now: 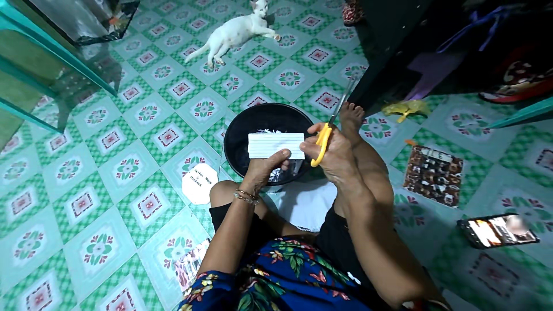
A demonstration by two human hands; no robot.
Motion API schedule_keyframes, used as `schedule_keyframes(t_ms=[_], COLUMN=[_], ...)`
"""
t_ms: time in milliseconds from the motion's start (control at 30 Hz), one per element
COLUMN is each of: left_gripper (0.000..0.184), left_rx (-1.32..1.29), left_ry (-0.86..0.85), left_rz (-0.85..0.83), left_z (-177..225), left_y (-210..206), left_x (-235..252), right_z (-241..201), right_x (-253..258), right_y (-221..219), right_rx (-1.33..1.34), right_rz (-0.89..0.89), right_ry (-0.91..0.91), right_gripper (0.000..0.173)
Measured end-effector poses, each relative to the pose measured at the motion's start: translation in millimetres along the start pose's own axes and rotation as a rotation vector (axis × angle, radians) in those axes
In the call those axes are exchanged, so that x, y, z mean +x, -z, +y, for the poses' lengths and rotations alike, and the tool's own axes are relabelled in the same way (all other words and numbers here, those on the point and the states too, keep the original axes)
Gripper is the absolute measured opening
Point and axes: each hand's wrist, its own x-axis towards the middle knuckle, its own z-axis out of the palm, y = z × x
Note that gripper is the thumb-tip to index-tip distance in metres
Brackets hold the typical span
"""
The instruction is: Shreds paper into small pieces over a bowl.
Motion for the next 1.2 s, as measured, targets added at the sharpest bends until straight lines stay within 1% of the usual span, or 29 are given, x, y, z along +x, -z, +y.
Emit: schedule_keyframes(t_ms=[67, 133, 200, 267, 367, 500, 633, 800, 1000, 1200], left_gripper=[0.007, 0.005, 0.005, 0.006, 0.006, 0.003, 0.004, 0.008, 0.006, 0.004], left_rx=[0.033, 0.004, -0.060, -0.106, -0.123, -0.084, -0.062, -0.059, -0.046, -0.027], left_ry=[-0.005, -0.046, -0.062, -0.088, -0.104, -0.086, -0.072, -0.080, -0.067, -0.045], left_rz=[0.063, 0.182, 0.289, 0.322, 0.324, 0.349, 0.301, 0.245, 0.244, 0.250], left_z=[3.7, 4.6, 6.4, 5.3, 4.4, 9.3, 9.6, 7.3, 7.5, 10.5], left_y=[-3.6, -6.1, -8.2, -7.8, -8.2, -11.0, -11.1, -9.4, -8.9, -10.1], left_x=[-3.8, 0.5, 5.1, 6.7, 5.6, -2.2, -4.0, -2.7, -3.0, -4.8], right_z=[-0.4, -4.6, -9.7, -12.3, -11.2, -8.7, -6.3, -5.2, -5.3, -3.0], right_x=[-1.6, -10.5, -24.2, -35.6, -41.9, -39.5, -38.1, -35.7, -37.2, -39.7], right_y=[4.3, 7.6, 8.9, 8.1, 7.8, 8.3, 7.1, 1.5, 0.9, 1.4], right_rx=[-0.059, -0.159, -0.274, -0.365, -0.456, -0.529, -0.542, -0.486, -0.447, -0.400], right_rz=[-0.033, -0.109, -0.215, -0.320, -0.442, -0.518, -0.542, -0.496, -0.482, -0.455], right_ry=[-0.041, -0.137, -0.268, -0.367, -0.388, -0.373, -0.369, -0.317, -0.321, -0.285], right_gripper=[0.032, 0.029, 0.031, 0.035, 0.040, 0.045, 0.045, 0.038, 0.037, 0.034])
